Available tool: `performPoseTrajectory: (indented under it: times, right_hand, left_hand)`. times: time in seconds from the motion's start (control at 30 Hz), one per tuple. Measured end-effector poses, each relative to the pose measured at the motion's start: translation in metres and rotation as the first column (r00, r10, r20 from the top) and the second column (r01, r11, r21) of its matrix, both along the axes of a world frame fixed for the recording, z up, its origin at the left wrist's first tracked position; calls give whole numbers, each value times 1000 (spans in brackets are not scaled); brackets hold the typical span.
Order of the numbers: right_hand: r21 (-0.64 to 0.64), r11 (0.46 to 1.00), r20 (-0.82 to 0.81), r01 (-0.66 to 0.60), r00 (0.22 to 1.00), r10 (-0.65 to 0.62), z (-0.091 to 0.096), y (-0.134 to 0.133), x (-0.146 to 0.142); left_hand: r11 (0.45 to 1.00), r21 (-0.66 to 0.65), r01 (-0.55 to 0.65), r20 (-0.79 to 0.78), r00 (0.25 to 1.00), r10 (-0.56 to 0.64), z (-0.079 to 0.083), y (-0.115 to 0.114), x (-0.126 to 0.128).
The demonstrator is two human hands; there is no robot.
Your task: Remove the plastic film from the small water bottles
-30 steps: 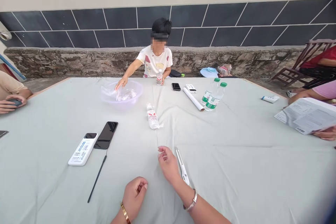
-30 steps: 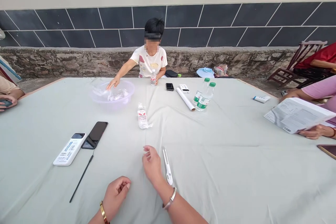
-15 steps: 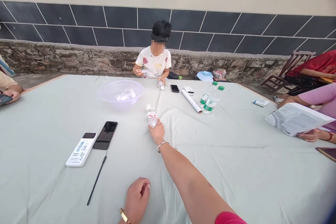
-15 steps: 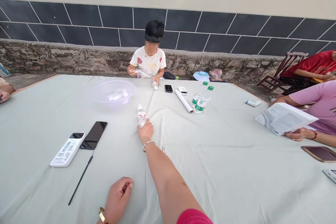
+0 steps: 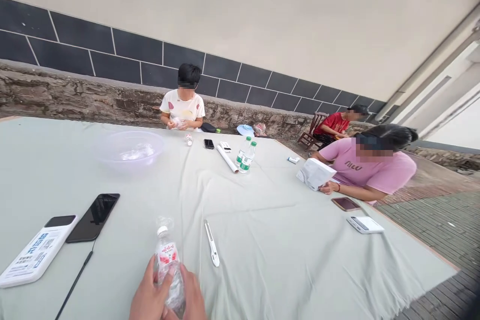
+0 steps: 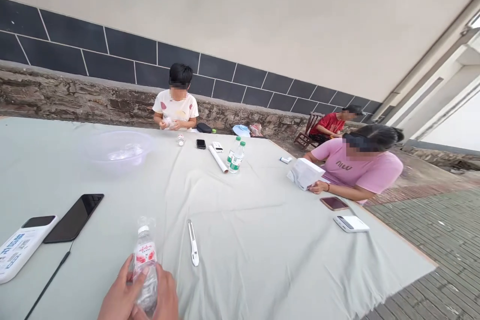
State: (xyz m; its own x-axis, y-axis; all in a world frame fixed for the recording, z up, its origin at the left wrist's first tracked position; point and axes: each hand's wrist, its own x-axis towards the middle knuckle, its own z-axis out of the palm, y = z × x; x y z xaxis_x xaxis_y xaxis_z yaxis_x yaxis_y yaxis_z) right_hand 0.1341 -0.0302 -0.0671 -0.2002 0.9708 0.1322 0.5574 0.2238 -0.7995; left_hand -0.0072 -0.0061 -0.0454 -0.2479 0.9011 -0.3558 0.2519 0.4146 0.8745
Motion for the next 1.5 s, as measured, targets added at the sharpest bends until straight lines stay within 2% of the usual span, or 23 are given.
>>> performPoseTrajectory:
  times: [0.07, 0.13, 0.23, 0.3, 0.37, 0.43, 0.53, 0.6, 0.67, 0.77, 0.83, 0.9, 1.0, 1.1, 1.2, 1.3, 1.37, 1.4, 1.43, 1.5]
  right_hand:
    - [42, 999, 0, -27, 1000, 27, 16, 6, 16]
    - [90, 994, 93, 62, 993, -71, 43, 22, 35]
    - [111, 942, 314, 317, 888, -336, 73, 52, 59]
    - [68, 927, 447, 370, 819, -360, 76, 65, 69]
    - [57, 936, 518, 348, 791, -326, 66, 70, 74]
    - [96, 943, 528, 320, 786, -321, 54, 68, 75]
    - [87, 953, 462, 291, 835, -298, 51, 67, 74]
    - [14, 968, 386, 251, 892, -237, 66, 73, 71]
    - [-36, 979, 333, 200, 926, -177, 89, 84, 64]
    - [-36, 993, 382, 114, 920, -92, 127, 101, 47]
    - [-19, 997, 449, 70, 892, -54, 145, 107, 35]
    - [11, 999, 509, 46, 860, -45, 154, 107, 28]
    - [19, 999, 546, 51, 836, -53, 158, 94, 30]
    - [-33, 999, 469, 12, 883, 5, 161, 72, 49]
    - [-151, 977, 312, -150, 931, 191, 173, 49, 76]
    - [-313, 884, 193, -349, 888, 418, 187, 37, 99]
    - [-387, 820, 100, -422, 864, 493, 188, 40, 106]
    - [-388, 822, 51, -417, 881, 471, 184, 44, 107]
    - [-362, 856, 13, -369, 916, 401, 177, 49, 106]
    - [-257, 959, -8, -119, 993, 121, 152, 63, 100]
  left_hand:
    - [999, 16, 46, -92, 995, -44, -2, -2, 4]
    - [998, 45, 49, -128, 991, -43, -2, -3, 9]
    - [995, 95, 14, -157, 988, 1, -1, -4, 13]
    - [993, 118, 17, -162, 987, 2, 1, -4, 13]
    - [992, 113, 48, -143, 989, -31, 5, -4, 12]
    - [992, 115, 49, -117, 993, -36, 9, -5, 12]
    - [993, 121, 16, -114, 994, -2, 17, -7, 13]
    - [994, 109, 24, -123, 992, -11, 21, -7, 14]
    - [994, 103, 25, -138, 990, -10, 23, -6, 15]
    - [995, 97, 17, -181, 983, 1, 24, -5, 15]
    - [995, 101, 13, -198, 980, 7, 24, -5, 15]
    - [993, 116, 6, -194, 981, 16, 25, -5, 14]
    - [994, 113, -9, -170, 985, 28, 27, -6, 14]
    - [994, 107, -27, -161, 986, 44, 28, -6, 13]
    - [992, 124, -37, -161, 985, 57, 27, -6, 12]
    - [992, 114, -46, -160, 985, 64, 28, -6, 12]
    - [993, 106, -49, -159, 985, 66, 29, -6, 11]
    - [993, 105, -50, -155, 986, 66, 30, -6, 11]
    - [993, 105, -51, -150, 987, 66, 31, -7, 11]
    - [993, 106, -57, -136, 988, 72, 33, -7, 11]
